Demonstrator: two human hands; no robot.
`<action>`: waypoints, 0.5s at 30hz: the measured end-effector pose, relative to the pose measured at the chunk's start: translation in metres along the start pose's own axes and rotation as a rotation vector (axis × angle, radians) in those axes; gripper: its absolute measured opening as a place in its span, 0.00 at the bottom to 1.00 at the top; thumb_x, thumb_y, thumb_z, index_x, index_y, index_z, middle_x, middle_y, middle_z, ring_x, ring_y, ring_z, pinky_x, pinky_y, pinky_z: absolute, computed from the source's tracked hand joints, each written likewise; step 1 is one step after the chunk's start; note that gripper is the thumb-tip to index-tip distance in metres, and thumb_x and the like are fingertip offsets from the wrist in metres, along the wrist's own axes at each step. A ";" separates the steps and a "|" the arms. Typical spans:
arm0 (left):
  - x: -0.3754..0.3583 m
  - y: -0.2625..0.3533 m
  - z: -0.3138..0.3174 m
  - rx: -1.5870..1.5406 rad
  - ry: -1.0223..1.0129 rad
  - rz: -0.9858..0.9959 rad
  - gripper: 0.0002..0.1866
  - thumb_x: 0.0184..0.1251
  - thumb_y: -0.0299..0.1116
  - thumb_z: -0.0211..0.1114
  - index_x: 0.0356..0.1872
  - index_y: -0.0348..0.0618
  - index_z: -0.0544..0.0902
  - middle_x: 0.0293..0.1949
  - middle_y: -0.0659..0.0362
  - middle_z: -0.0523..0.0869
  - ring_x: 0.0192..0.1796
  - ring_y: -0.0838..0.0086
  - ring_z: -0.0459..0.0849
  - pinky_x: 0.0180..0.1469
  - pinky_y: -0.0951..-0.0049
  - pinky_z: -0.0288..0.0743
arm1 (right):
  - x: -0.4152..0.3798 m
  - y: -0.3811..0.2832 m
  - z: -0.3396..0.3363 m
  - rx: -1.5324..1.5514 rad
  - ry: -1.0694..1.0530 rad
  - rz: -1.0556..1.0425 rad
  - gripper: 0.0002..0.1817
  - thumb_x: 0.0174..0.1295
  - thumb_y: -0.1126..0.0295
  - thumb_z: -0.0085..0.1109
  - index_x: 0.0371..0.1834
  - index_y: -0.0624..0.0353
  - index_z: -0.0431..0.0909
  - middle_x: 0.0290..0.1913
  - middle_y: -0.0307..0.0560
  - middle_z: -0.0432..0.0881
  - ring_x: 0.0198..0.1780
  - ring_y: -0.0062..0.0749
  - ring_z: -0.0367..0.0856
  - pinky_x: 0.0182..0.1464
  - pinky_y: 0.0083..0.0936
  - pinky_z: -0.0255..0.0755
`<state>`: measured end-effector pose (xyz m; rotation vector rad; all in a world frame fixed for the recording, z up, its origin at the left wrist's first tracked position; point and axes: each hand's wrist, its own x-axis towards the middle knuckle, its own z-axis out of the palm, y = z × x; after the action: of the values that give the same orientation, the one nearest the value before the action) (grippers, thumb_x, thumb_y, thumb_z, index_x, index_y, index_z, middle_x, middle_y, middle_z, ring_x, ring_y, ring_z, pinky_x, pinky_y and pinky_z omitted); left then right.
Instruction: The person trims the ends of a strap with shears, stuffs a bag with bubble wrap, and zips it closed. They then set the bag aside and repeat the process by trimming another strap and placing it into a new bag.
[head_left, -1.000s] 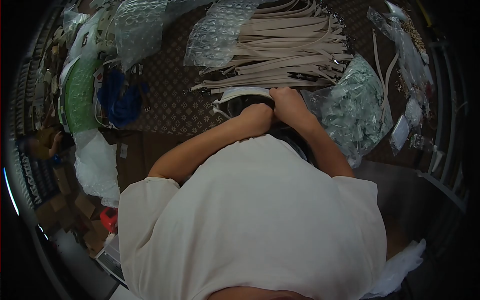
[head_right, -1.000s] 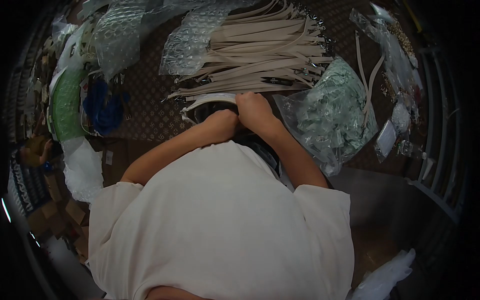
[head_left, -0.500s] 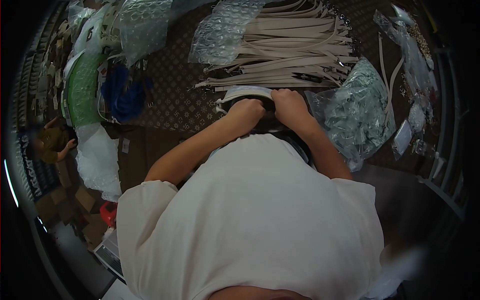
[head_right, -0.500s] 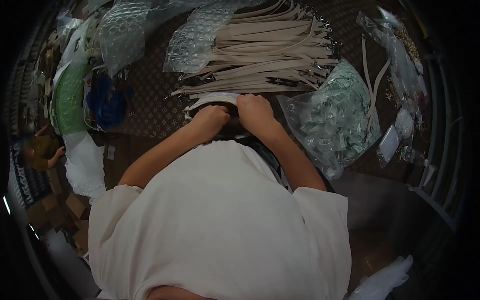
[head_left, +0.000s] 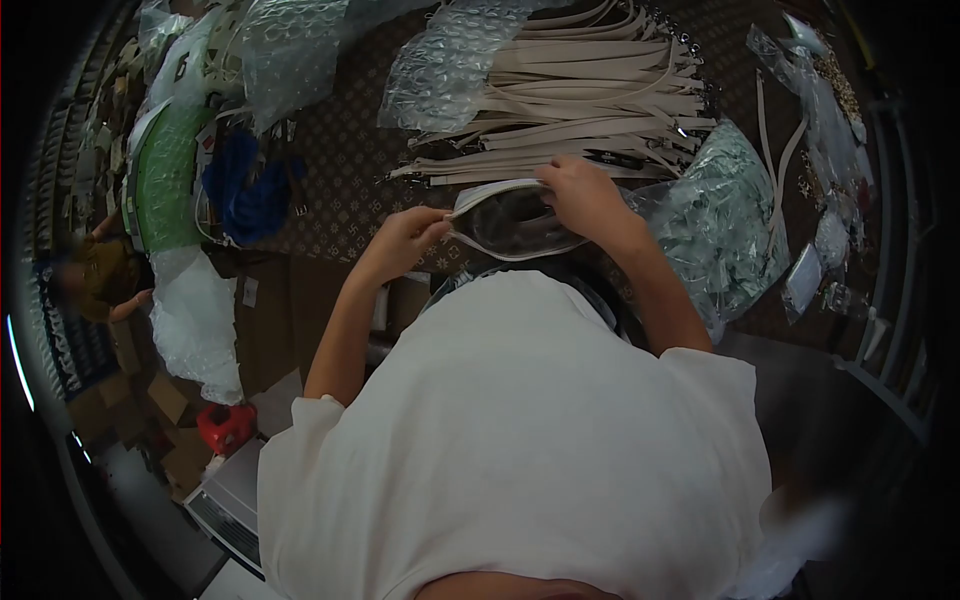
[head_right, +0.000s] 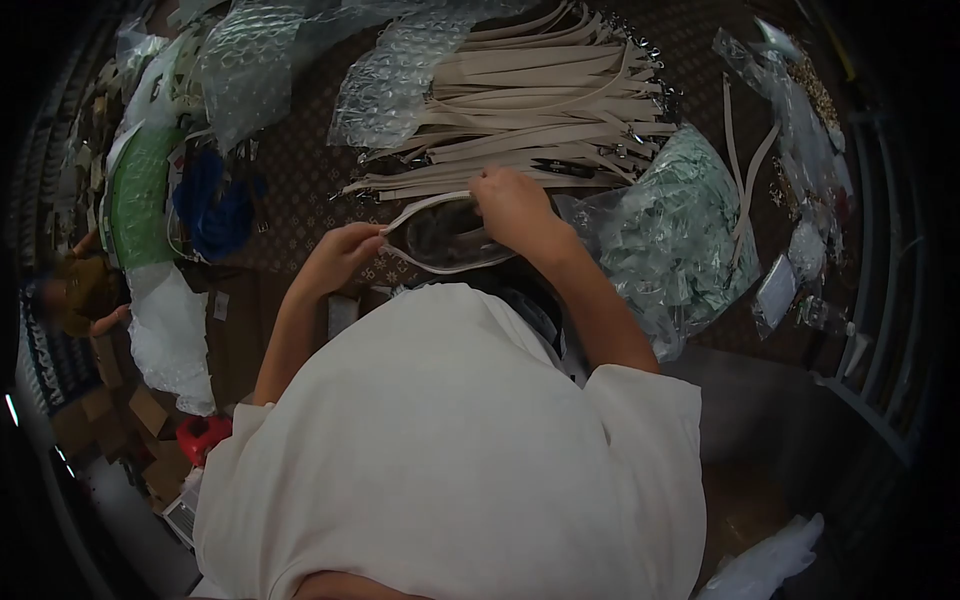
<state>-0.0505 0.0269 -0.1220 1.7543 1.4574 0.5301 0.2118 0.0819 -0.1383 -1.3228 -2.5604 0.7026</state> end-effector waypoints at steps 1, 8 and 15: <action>-0.008 -0.003 -0.002 -0.126 -0.070 -0.153 0.10 0.60 0.27 0.61 0.41 0.34 0.80 0.33 0.60 0.83 0.33 0.80 0.79 0.33 0.81 0.73 | 0.004 -0.011 -0.004 0.026 0.223 -0.129 0.07 0.45 0.74 0.59 0.29 0.63 0.77 0.27 0.51 0.77 0.33 0.49 0.77 0.37 0.37 0.72; -0.026 0.012 -0.006 -0.481 0.111 -0.419 0.08 0.55 0.27 0.66 0.35 0.36 0.82 0.27 0.60 0.83 0.27 0.83 0.78 0.29 0.82 0.72 | 0.022 -0.081 0.024 0.441 0.079 -0.255 0.11 0.45 0.68 0.62 0.29 0.61 0.74 0.30 0.51 0.77 0.34 0.47 0.77 0.37 0.38 0.72; -0.029 0.014 -0.001 -0.567 0.129 -0.330 0.07 0.56 0.27 0.65 0.34 0.35 0.80 0.29 0.58 0.83 0.33 0.80 0.81 0.37 0.81 0.77 | 0.027 -0.088 0.041 0.436 0.084 -0.257 0.06 0.46 0.71 0.58 0.25 0.62 0.75 0.28 0.55 0.77 0.33 0.49 0.77 0.37 0.39 0.71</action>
<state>-0.0496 -0.0006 -0.1059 1.0321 1.4628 0.7957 0.1170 0.0470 -0.1328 -0.8494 -2.2744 1.0482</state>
